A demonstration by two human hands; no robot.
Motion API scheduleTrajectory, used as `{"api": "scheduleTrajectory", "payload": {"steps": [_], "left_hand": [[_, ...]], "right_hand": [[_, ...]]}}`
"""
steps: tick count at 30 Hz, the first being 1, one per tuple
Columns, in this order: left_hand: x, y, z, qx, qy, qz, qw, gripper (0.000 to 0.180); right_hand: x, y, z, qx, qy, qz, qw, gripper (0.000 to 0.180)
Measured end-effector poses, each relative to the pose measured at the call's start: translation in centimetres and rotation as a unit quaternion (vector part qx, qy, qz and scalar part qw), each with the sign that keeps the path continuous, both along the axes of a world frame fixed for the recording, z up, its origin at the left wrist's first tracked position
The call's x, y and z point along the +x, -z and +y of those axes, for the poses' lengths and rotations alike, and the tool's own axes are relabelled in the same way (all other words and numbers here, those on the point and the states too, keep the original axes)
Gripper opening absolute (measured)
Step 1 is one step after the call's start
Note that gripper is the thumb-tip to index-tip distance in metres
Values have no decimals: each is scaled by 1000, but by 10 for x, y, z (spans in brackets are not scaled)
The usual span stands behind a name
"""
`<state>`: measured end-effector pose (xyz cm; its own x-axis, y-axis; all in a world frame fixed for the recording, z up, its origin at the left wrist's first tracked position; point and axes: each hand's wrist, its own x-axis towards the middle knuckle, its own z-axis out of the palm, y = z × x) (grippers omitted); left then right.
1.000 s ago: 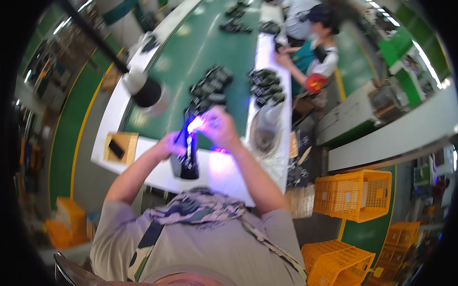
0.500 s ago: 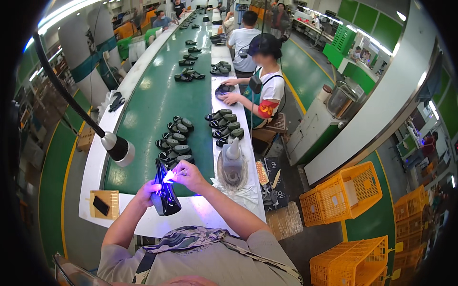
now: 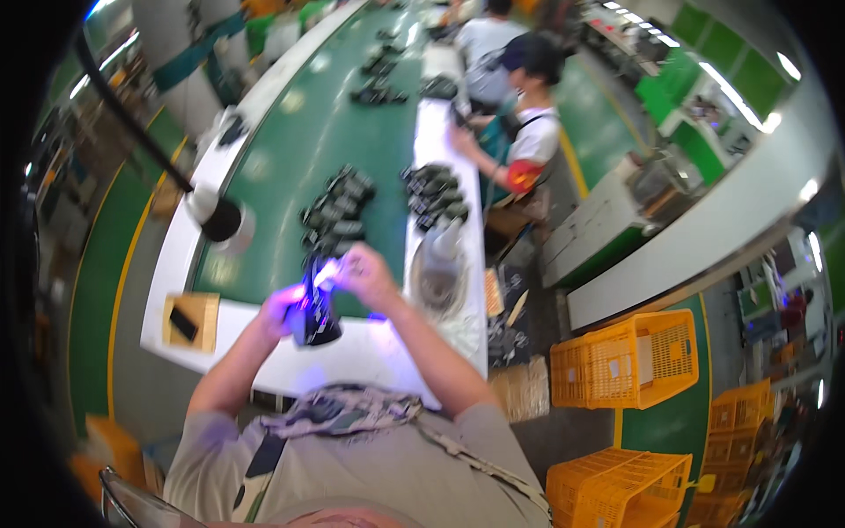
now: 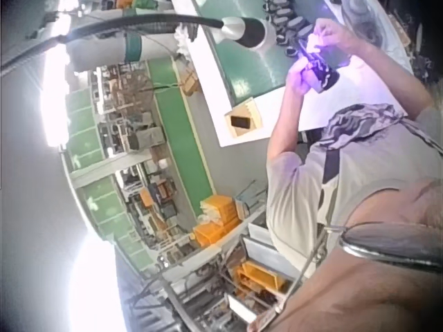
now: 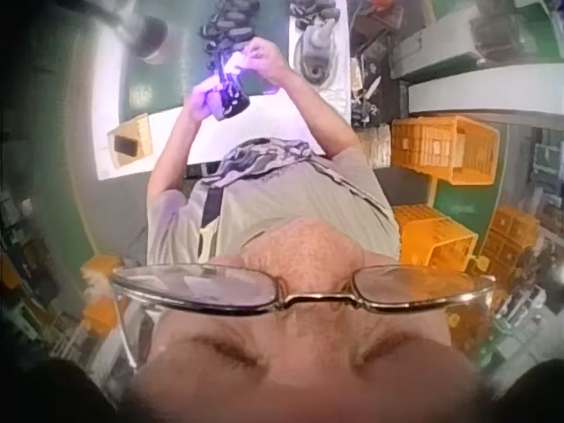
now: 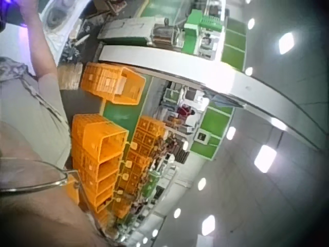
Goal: The person repeatedly picks up black shoes from a table, wipes them with a white cloth, and places them on a shelf. The task is performed in a repetitive cycle of picking, cleaning, and placing.
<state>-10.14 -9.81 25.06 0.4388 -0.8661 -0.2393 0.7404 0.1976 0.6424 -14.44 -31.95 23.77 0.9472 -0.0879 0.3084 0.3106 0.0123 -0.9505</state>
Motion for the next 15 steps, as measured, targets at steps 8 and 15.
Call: {"api": "scheduleTrajectory", "payload": {"steps": [8,15], "left_hand": [[1,19,1,-35,4,30,999,51],[-1,22,6,-38,-32,90,995,51]], "right_hand": [[-2,-8,0,186,-96,70,975,20],[-8,-8,1,177,-129,103,970,20]]}}
